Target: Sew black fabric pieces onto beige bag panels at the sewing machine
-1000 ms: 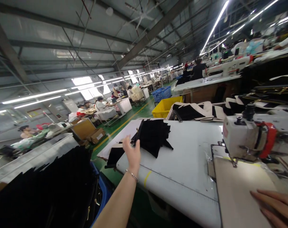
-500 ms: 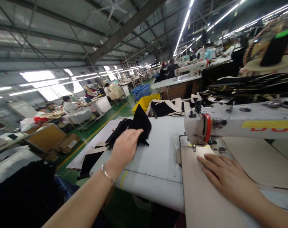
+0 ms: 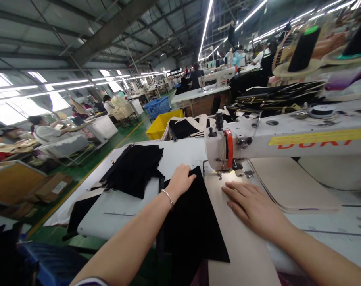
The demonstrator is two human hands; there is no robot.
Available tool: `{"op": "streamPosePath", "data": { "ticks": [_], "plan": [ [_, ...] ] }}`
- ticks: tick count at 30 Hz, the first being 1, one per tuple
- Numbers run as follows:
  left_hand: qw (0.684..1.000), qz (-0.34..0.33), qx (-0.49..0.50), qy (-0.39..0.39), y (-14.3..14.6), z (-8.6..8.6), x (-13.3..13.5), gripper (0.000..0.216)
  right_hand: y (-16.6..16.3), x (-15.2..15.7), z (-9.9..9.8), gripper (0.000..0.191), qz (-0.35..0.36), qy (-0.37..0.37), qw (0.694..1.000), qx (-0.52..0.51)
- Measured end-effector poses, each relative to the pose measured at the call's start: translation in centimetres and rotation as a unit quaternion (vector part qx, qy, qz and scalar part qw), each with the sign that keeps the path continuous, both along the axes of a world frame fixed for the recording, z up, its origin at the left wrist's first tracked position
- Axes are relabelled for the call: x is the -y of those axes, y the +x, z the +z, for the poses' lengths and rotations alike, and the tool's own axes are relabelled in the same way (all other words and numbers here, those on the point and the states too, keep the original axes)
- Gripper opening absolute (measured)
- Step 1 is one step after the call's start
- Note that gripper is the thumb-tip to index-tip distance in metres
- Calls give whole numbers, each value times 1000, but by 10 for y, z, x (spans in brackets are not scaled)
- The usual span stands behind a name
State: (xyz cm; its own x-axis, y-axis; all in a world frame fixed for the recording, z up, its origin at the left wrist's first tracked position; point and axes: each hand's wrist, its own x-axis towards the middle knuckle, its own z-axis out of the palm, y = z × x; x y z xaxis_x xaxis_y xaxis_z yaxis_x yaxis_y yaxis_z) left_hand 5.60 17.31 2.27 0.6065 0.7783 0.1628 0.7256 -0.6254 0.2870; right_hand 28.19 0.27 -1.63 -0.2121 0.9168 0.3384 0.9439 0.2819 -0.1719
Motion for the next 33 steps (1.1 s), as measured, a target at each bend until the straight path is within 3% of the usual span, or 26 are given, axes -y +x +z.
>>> {"op": "streamPosePath", "data": {
  "ticks": [6,10,13,27,29,33],
  "plan": [
    [982,-159,58,-88,15,6,39,23,-2,3,2,44,-10,-5,1000,-12],
    [984,-111,79,-113,38,4,47,20,-1,3,4,46,-6,-5,1000,-15],
    [988,-91,67,-110,49,1,43,6,-1,3,5,43,-7,-2,1000,-16],
    [995,-71,56,-43,58,-6,38,6,-2,2,6,56,-16,-17,1000,-9],
    [995,-88,52,-21,54,-3,43,10,-1,2,4,56,-15,-16,1000,-9],
    [975,-222,14,-2,41,3,55,17,0,3,2,55,-12,-11,1000,-8]
  ]
}}
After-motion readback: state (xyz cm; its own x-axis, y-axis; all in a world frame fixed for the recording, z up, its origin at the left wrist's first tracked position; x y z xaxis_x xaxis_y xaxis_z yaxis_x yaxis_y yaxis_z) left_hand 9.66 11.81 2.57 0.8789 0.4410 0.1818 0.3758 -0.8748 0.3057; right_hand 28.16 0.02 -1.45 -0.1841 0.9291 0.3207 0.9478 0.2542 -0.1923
